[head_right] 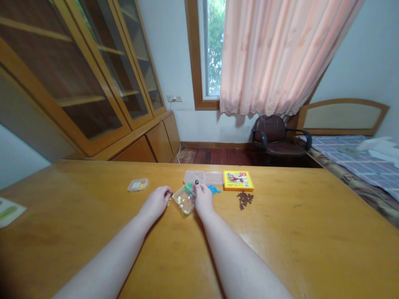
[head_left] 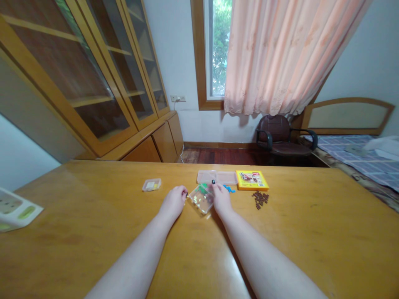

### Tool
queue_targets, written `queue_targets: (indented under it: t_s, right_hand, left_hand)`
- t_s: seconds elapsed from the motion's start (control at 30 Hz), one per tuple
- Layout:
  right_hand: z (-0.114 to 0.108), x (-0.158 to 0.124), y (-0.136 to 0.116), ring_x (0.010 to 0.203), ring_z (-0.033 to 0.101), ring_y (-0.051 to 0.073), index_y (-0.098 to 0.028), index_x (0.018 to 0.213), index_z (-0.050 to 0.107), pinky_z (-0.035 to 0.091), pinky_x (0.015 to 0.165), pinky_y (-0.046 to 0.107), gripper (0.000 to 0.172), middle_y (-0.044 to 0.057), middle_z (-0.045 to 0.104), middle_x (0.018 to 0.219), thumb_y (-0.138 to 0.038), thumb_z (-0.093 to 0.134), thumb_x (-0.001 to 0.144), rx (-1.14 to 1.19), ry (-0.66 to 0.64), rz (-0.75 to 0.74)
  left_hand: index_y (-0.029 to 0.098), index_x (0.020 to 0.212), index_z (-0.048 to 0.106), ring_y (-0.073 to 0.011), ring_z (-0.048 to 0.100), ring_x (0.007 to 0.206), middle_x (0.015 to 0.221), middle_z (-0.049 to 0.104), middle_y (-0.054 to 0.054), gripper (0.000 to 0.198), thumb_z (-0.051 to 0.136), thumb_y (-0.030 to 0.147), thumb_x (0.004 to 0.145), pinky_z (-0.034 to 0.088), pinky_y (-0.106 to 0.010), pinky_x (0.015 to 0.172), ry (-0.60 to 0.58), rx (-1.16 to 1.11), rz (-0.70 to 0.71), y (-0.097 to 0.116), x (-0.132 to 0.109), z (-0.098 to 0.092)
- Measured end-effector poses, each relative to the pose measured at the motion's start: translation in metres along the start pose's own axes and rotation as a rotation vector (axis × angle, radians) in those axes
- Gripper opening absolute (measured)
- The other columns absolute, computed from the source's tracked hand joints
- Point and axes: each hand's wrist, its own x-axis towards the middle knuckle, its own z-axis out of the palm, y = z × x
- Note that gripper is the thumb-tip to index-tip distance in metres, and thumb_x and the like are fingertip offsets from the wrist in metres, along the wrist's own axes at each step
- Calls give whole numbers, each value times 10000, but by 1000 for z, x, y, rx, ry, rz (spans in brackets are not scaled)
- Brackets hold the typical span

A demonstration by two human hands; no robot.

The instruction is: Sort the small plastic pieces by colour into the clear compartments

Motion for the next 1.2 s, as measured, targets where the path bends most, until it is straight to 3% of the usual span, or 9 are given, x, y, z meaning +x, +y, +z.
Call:
queue_targets:
  t_s: [0.23,0.37,0.47,0.53,0.83,0.97,1.2]
  right_hand:
    - [0,0,0,538,551,154,-174,749,627,414,468,259,408,33,655,703,-573,582,676,20,-7,-11]
    - [-1,0,1,586,568,162,-170,754,633,430,490,256,405,39,659,725,-565,589,677,21,-13,-23]
    - [-1,0,1,616,579,170,-173,756,638,433,495,250,407,46,664,733,-569,587,675,12,-13,-22]
    - [0,0,0,612,577,170,-175,752,636,434,494,250,402,43,660,721,-565,587,674,9,-11,-17]
    - [-1,0,2,640,590,180,-176,760,626,444,507,256,417,44,661,722,-583,577,683,1,-28,-29]
    - [-1,-1,1,654,592,181,-177,757,627,457,525,262,408,42,660,724,-576,572,693,-4,-28,-35]
    - [1,-1,0,697,602,194,-182,710,630,465,550,265,411,49,675,740,-588,580,676,-30,5,-63]
  left_hand:
    - [177,878,616,-190,580,895,931,656,-69,171,452,208,841,423,-282,812,19,96,23,3,-2,-4]
    - [143,933,604,-282,589,928,953,643,-140,328,418,403,863,442,-379,788,23,324,-140,8,-8,-14]
    - [102,976,579,-341,600,920,967,629,-193,480,394,523,838,457,-419,730,-64,413,-279,8,-12,-16]
    - [95,1005,565,-351,606,920,965,631,-206,521,379,551,832,459,-427,726,-121,419,-288,8,-13,-13]
    - [157,957,590,-285,627,880,929,653,-159,385,353,450,877,453,-379,732,-181,423,-82,6,-8,-5]
    - [171,927,604,-259,639,845,899,669,-138,313,339,333,890,456,-349,698,-191,414,-62,3,-5,-3]
    - [170,873,630,-236,653,829,892,693,-135,324,336,305,884,456,-320,694,-192,379,-90,3,-1,-3]
